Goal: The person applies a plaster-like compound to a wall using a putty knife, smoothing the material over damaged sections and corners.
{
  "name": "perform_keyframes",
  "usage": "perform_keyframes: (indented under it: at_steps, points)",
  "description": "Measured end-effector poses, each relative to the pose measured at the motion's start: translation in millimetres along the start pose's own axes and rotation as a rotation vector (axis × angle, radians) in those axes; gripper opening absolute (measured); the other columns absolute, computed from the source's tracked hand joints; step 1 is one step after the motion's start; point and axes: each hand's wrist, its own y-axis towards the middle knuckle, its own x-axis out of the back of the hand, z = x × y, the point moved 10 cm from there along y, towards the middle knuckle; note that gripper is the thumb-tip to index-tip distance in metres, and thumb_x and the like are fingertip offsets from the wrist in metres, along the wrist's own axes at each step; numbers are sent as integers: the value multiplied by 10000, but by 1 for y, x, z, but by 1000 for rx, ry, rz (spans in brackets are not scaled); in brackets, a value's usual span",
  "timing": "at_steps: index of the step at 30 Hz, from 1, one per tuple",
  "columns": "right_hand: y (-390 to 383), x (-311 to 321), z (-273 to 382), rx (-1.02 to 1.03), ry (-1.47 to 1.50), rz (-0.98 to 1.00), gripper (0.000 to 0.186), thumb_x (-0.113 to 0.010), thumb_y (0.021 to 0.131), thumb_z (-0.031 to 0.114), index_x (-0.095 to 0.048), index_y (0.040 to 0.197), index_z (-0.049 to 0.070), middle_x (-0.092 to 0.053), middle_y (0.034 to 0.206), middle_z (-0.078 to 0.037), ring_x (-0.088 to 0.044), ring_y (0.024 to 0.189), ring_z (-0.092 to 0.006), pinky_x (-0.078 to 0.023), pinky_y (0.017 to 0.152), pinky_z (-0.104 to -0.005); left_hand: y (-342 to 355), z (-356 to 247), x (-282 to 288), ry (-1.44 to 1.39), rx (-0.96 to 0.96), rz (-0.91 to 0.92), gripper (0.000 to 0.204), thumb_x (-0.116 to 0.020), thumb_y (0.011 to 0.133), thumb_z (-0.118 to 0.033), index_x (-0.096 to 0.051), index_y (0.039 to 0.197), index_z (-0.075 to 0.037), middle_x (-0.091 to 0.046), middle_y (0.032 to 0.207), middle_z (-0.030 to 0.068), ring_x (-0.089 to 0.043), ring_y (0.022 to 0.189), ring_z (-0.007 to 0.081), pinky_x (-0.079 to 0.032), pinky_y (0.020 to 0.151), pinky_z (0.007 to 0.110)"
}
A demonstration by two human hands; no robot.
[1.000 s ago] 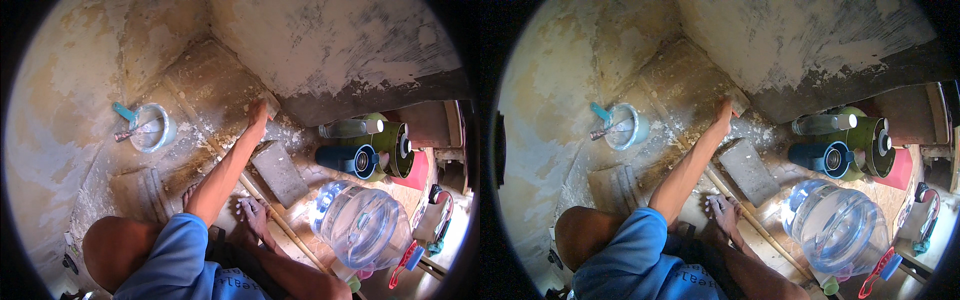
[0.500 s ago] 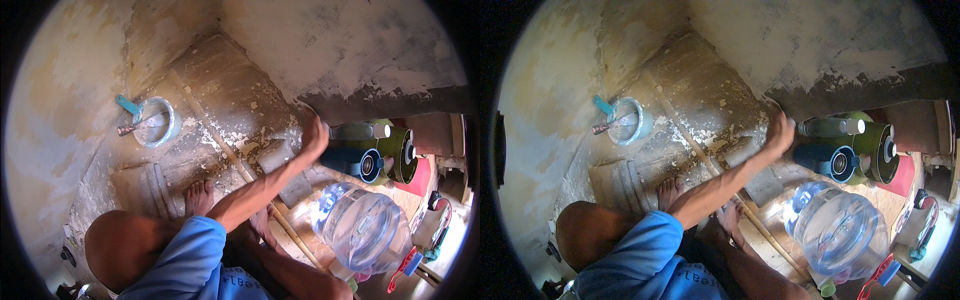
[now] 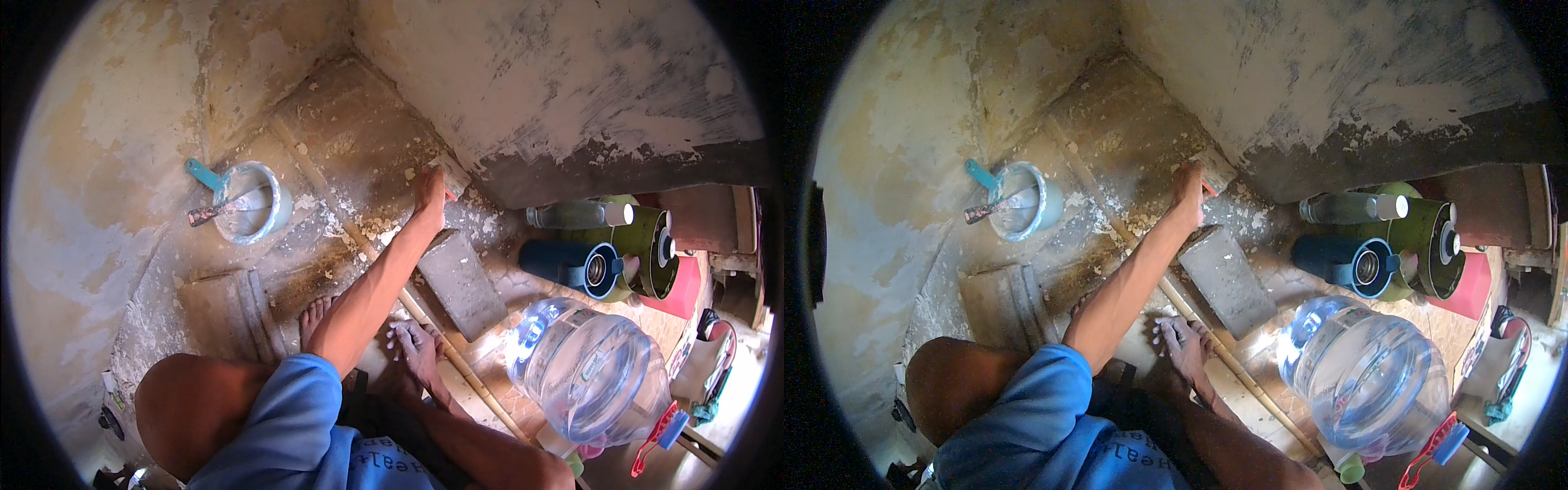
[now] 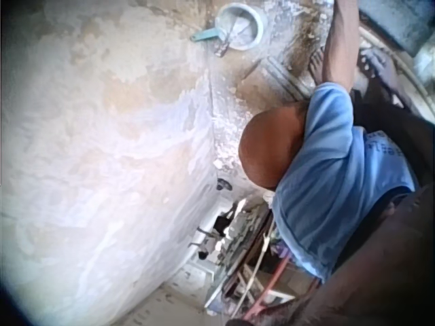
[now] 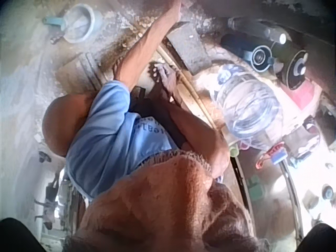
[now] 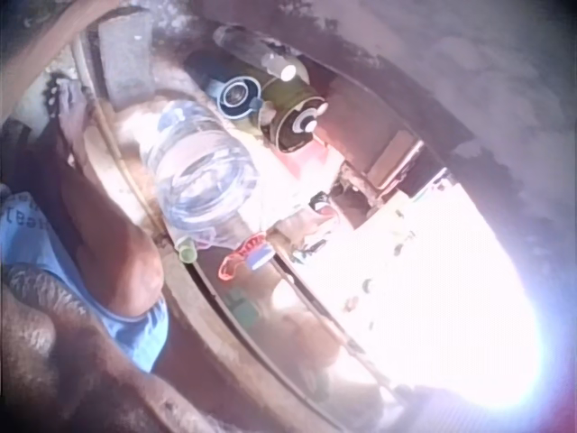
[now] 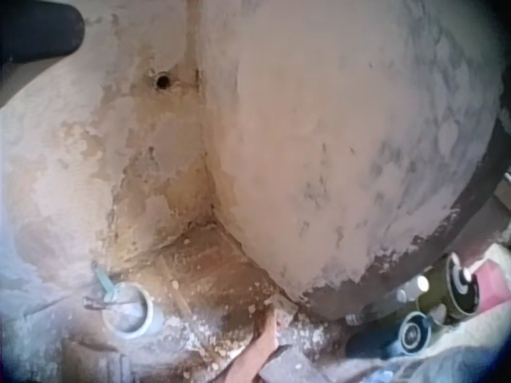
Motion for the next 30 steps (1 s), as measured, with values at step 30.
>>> perform_keyframes:
  at_steps: [30]
  points:
    - [3,3,-3,-3,-85,-15,258,-494,1011,240,-634,1057,29,-664,795,-25,-564,607,-91,-444,569,-233,-26,-10,14,-75,-187,0,272,-523,890,-265,-492,994,-15,-466,896,59,-531,724,135,-484,655,316]
